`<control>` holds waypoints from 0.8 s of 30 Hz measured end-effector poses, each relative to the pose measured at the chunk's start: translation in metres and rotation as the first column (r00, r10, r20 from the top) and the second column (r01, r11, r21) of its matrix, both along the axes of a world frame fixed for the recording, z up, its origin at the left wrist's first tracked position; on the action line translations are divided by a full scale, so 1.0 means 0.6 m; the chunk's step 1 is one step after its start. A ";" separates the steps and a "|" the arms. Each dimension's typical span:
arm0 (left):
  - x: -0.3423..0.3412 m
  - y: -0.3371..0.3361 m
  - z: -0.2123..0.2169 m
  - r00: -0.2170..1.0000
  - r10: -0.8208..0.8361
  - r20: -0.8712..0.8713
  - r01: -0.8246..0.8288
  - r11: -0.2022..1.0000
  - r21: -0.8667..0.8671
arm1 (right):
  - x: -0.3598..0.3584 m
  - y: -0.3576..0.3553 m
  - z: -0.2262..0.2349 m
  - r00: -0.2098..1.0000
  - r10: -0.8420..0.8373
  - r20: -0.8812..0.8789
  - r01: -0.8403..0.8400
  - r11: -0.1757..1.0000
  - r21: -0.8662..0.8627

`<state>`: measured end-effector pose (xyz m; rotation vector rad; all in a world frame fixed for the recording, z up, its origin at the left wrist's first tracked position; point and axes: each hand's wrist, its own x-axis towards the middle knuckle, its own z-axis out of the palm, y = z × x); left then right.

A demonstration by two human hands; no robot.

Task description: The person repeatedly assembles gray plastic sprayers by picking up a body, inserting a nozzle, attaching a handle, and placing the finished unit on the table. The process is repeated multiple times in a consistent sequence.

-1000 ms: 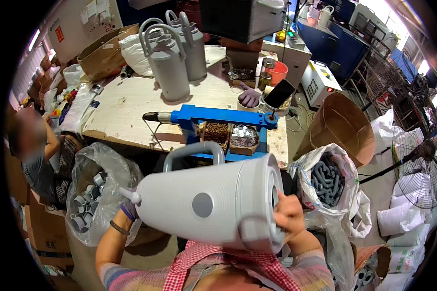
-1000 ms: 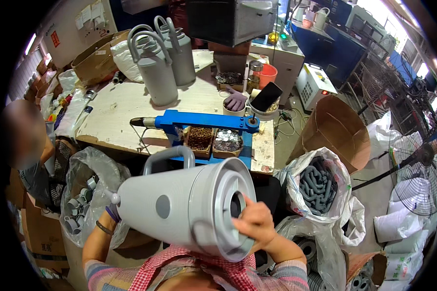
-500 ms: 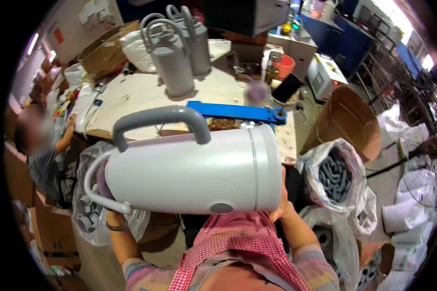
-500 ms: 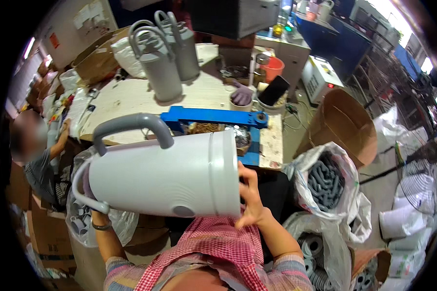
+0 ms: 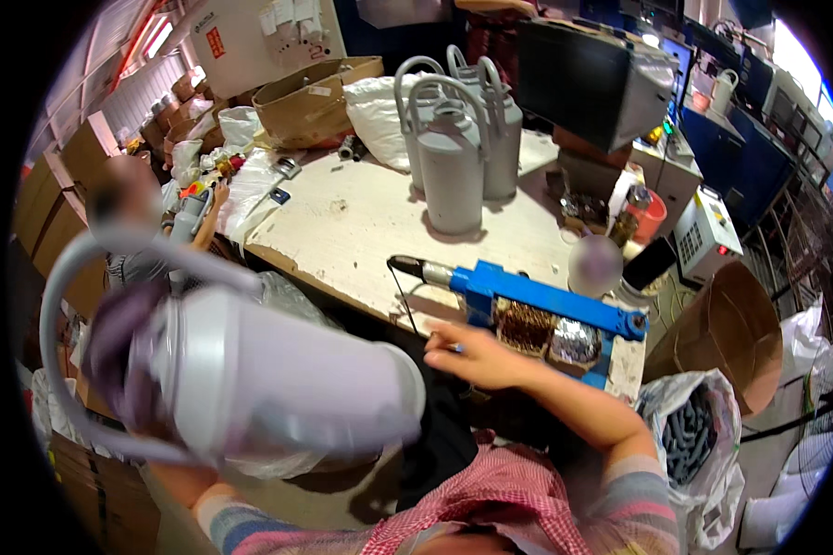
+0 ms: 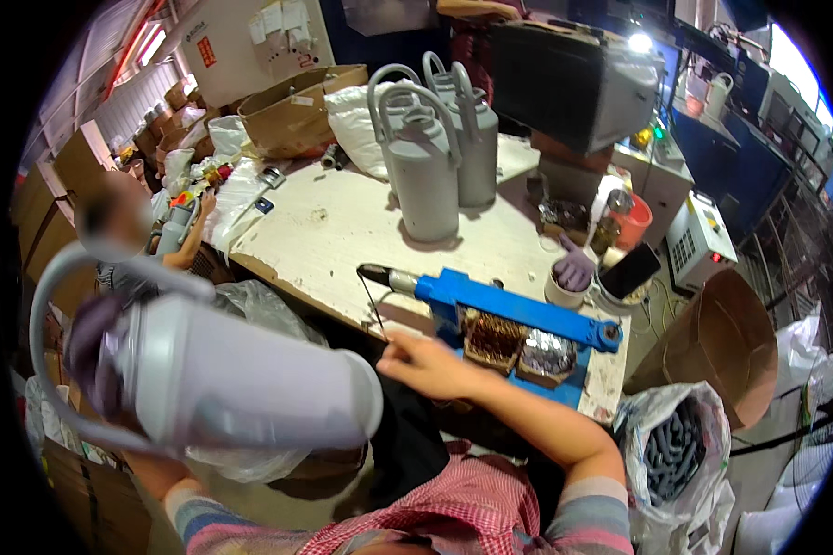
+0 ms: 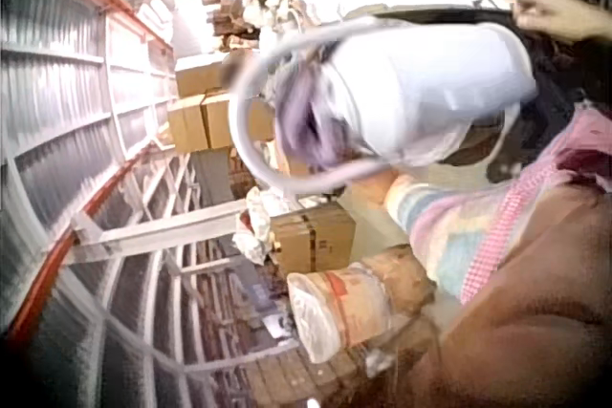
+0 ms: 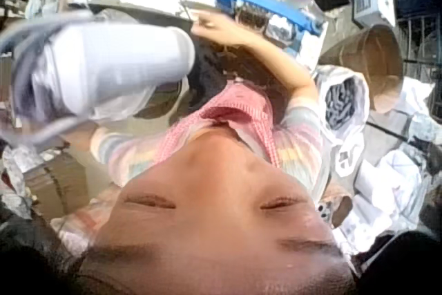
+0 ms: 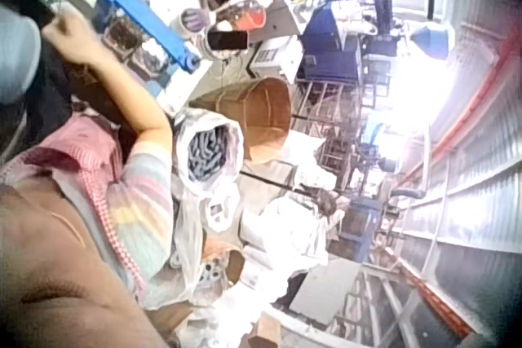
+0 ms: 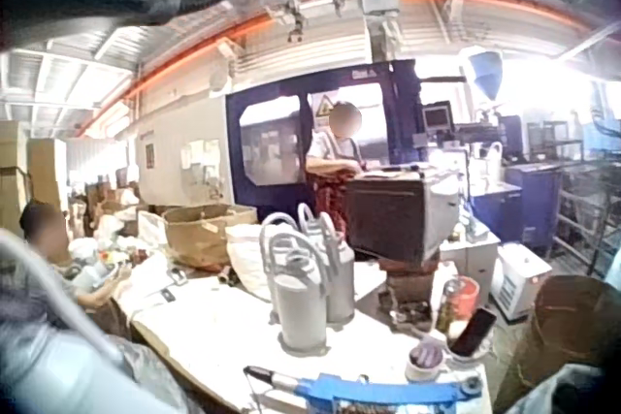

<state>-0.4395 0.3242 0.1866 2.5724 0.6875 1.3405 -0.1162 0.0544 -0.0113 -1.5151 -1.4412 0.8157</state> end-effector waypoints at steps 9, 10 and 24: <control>0.368 0.394 0.038 0.942 0.243 -0.233 -0.215 0.967 0.138 | 0.423 0.187 0.151 0.794 -0.588 0.151 0.534 0.794 0.290; 0.396 0.430 0.033 0.877 0.342 -0.338 -0.318 0.940 0.126 | 0.426 0.227 0.169 0.790 -0.590 0.166 0.539 0.797 0.271; 0.476 0.533 -0.171 0.740 0.667 0.089 -0.672 0.731 0.114 | 0.445 0.289 0.288 0.781 -0.623 -0.030 0.581 0.709 0.399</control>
